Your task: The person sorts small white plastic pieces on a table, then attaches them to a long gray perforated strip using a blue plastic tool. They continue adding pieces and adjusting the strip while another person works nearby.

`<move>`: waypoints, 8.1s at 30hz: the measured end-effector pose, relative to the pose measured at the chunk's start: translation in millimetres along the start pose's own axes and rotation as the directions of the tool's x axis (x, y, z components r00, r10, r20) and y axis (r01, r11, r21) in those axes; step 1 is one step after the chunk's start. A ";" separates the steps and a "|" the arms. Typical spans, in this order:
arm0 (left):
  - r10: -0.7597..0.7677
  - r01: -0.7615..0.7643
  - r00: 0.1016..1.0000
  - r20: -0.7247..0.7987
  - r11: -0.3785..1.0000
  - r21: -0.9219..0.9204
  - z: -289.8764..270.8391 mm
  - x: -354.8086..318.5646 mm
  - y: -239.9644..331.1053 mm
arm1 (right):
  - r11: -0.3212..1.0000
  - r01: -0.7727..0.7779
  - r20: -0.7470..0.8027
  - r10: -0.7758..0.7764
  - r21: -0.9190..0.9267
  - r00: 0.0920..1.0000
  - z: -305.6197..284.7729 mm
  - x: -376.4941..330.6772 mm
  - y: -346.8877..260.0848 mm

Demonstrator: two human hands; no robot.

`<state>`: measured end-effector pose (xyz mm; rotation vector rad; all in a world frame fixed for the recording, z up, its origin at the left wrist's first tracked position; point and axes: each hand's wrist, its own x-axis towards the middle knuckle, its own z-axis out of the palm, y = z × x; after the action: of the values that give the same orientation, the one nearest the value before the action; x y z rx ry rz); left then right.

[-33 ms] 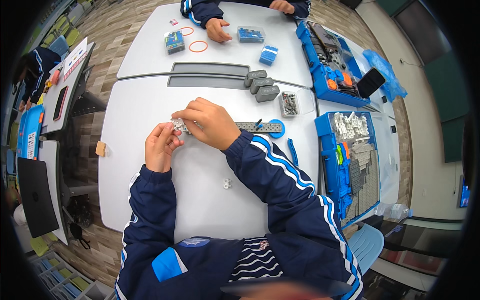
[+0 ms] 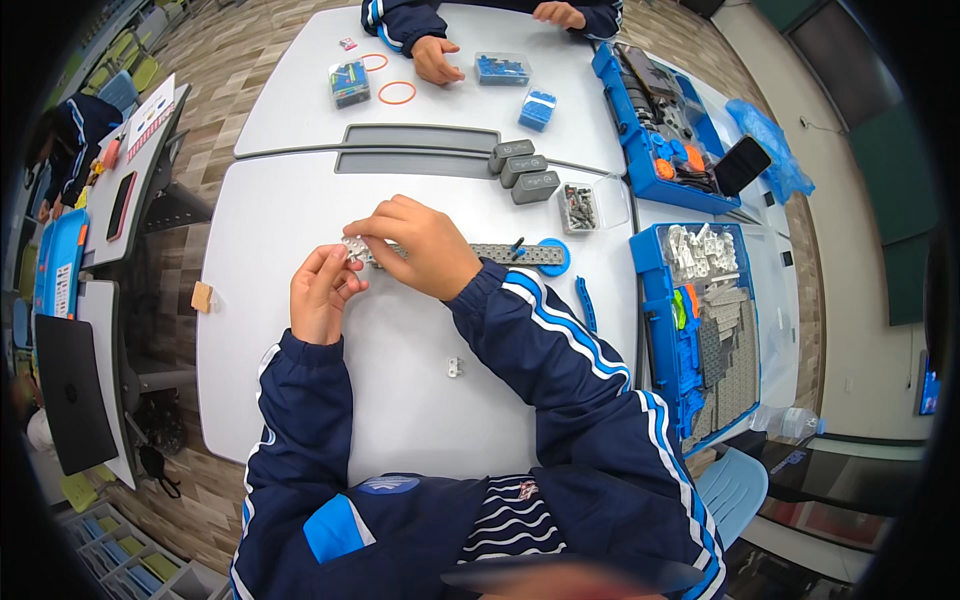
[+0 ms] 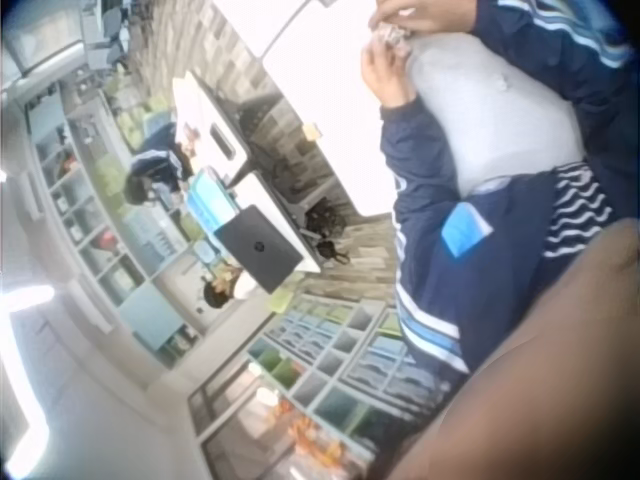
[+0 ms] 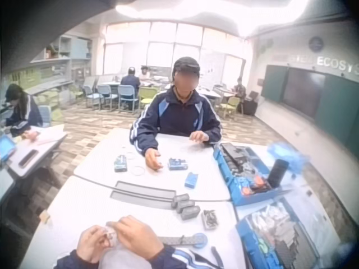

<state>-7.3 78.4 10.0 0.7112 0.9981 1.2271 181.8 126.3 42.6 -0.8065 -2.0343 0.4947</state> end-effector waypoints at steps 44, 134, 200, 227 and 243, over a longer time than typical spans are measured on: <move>0.023 -0.025 1.000 0.018 0.996 0.085 10.7 1.0 2.8 | 0.673 -0.631 0.333 0.536 0.386 0.776 -8.4 4.7 13.5; 0.603 -0.400 0.796 0.044 0.470 0.787 40.0 -5.2 -1.8 | 0.673 -0.541 0.276 0.468 0.504 0.840 7.9 -3.1 28.7; -0.067 0.061 0.998 0.013 0.961 0.271 14.7 2.6 5.1 | 0.711 -0.569 0.290 0.490 0.413 0.822 9.0 -4.7 26.5; -0.102 0.100 0.995 -0.002 0.965 0.242 12.0 3.6 5.5 | 0.740 -0.556 0.289 0.476 0.378 0.831 5.7 -3.2 24.8; -0.116 0.101 0.992 0.052 0.970 0.223 12.8 1.0 9.7 | 0.760 -0.505 0.292 0.416 0.409 0.861 0.2 -0.6 23.9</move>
<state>0.3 82.4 23.6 0.8517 1.1157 1.0018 190.4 142.9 27.8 -0.9794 -1.7380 1.3432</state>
